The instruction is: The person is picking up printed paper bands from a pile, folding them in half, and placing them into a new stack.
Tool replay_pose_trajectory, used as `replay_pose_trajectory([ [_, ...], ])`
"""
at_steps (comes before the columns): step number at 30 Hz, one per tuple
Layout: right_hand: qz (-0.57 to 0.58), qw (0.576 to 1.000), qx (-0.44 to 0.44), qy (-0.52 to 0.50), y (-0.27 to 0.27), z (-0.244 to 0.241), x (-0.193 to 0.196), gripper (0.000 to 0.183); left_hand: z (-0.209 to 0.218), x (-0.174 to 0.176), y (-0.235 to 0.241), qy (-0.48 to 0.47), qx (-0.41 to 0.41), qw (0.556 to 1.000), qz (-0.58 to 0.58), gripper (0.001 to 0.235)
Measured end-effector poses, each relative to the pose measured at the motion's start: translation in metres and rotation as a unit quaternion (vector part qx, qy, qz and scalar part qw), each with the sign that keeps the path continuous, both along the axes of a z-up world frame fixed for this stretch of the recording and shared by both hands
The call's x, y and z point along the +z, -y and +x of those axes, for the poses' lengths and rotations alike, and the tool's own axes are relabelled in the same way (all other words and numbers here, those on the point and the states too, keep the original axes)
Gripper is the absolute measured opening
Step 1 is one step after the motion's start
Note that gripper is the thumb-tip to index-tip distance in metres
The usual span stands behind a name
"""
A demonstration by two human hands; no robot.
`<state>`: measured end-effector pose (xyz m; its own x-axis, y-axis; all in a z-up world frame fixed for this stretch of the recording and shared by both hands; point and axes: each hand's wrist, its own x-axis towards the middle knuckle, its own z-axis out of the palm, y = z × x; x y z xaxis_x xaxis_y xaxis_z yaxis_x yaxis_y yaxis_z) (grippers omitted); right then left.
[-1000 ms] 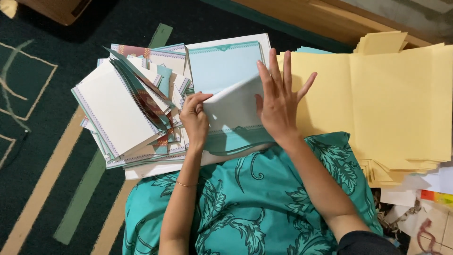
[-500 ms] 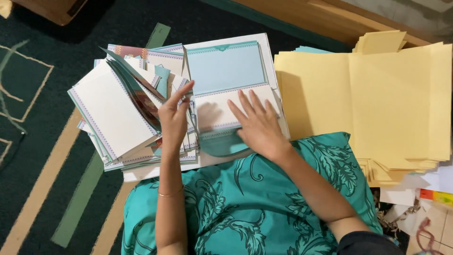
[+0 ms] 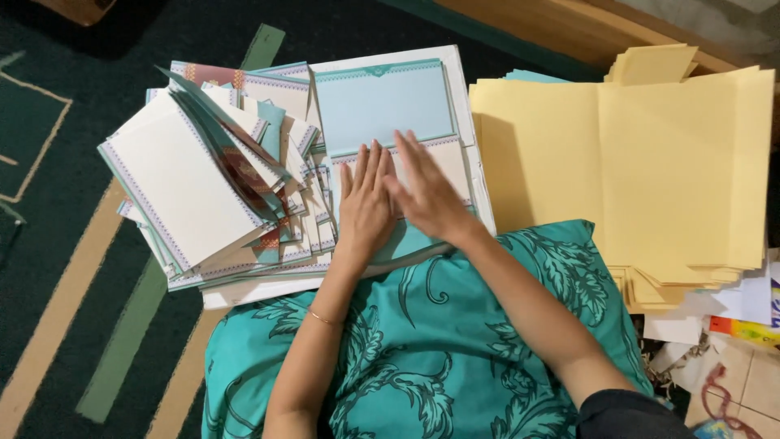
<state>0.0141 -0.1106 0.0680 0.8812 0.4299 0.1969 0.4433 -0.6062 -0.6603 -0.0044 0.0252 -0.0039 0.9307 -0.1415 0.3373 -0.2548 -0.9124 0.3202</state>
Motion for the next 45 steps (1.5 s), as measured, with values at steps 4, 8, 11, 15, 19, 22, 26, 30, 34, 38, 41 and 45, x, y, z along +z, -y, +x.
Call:
replay_pose_trajectory([
  [4, -0.109, 0.993, 0.042, 0.02, -0.011, 0.004, -0.02, 0.079, -0.001, 0.022, -0.001, -0.104, -0.002, 0.995, -0.012, 0.059],
  [8, -0.201, 0.978, 0.004, -0.055, -0.01, 0.003, -0.004, 0.09, 0.0, 0.029, -0.002, -0.154, 0.027, 0.987, -0.019, 0.058],
  [11, -0.23, 0.971, -0.031, -0.053, -0.006, 0.003, -0.005, 0.087, 0.001, 0.025, -0.004, -0.163, 0.045, 0.986, -0.017, 0.056],
  [15, -0.242, 0.964, -0.102, -0.041, 0.003, 0.003, -0.011, 0.088, 0.0, 0.031, -0.002, -0.189, 0.06, 0.98, -0.005, 0.059],
  [19, -0.24, 0.961, -0.137, -0.014, 0.008, 0.005, -0.007, 0.088, 0.0, 0.027, -0.002, -0.171, 0.07, 0.983, 0.013, 0.063],
  [22, -0.249, 0.955, -0.159, -0.009, 0.01, 0.009, -0.008, 0.088, 0.003, 0.02, 0.0, -0.169, 0.109, 0.979, 0.041, 0.076],
  [26, -0.233, 0.95, -0.202, -0.048, 0.013, 0.016, -0.01, 0.09, 0.003, 0.025, 0.002, -0.157, 0.126, 0.976, 0.076, 0.09],
  [30, -0.196, 0.956, -0.21, -0.062, 0.02, 0.02, -0.014, 0.089, -0.001, 0.039, -0.003, -0.145, 0.076, 0.986, 0.043, 0.091],
  [34, -0.161, 0.954, -0.241, -0.077, 0.032, 0.025, -0.007, 0.085, 0.007, 0.041, -0.007, -0.092, 0.023, 0.994, 0.053, 0.078],
  [38, -0.097, 0.954, -0.277, -0.056, 0.048, 0.034, 0.003, 0.078, 0.013, 0.031, -0.014, -0.07, 0.02, 0.997, 0.04, 0.077],
  [41, -0.019, 0.954, -0.292, -0.065, 0.063, 0.04, 0.014, 0.075, 0.012, 0.027, -0.022, -0.035, 0.028, 0.999, 0.011, 0.047],
  [45, 0.088, 0.943, -0.319, -0.044, 0.099, 0.055, -0.008, 0.056, 0.008, 0.05, -0.033, -0.156, 0.095, 0.98, -0.082, 0.012],
])
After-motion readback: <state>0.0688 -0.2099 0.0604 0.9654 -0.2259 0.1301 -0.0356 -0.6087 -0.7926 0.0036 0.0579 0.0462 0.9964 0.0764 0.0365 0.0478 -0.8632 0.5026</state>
